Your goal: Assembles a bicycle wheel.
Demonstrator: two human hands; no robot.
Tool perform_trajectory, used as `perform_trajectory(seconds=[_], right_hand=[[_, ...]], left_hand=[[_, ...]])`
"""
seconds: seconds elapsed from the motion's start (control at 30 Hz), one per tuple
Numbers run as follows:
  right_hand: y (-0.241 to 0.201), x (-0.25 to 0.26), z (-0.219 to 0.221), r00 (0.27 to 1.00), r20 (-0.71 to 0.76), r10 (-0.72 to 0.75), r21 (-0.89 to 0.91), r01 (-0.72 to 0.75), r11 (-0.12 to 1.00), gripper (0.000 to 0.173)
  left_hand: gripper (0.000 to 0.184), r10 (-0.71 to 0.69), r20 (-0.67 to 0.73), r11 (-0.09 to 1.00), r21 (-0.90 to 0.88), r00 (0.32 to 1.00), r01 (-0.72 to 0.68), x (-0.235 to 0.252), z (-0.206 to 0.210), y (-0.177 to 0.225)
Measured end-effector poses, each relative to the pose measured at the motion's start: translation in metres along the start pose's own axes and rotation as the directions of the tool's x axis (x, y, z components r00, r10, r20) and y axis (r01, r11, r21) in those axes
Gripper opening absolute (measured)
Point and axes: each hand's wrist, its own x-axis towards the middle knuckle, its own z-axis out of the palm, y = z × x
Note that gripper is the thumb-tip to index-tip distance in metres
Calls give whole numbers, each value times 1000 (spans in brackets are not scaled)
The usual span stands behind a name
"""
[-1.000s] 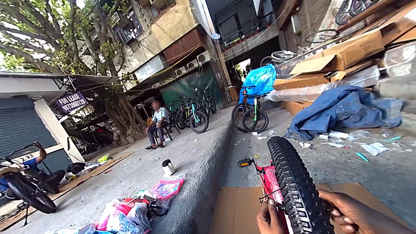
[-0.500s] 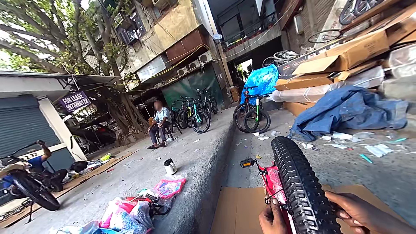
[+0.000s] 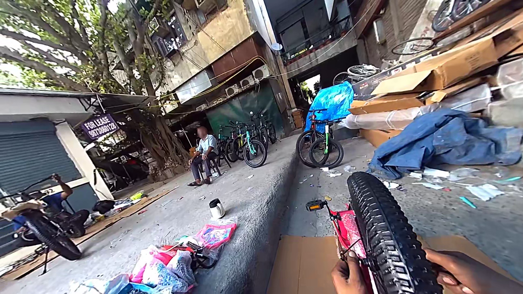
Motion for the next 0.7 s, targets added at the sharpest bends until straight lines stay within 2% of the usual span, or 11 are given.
perform_trajectory(seconds=[0.17, 0.4, 0.7], right_hand=[[-1, -3, -4, 1000, -1, -26, -76, 26, 997, 34], [3, -10, 4, 999, 28, 33, 11, -33, 999, 37], [2, -20, 8, 996, 17, -82, -128, 83, 988, 36]], left_hand=[[32, -1, -13, 1000, 17, 1000, 2, 2, 0, -3], [31, -6, -15, 1000, 10, 1000, 6, 4, -1, -3], [29, -66, -27, 998, -3, 997, 66, 2, 0, 3]])
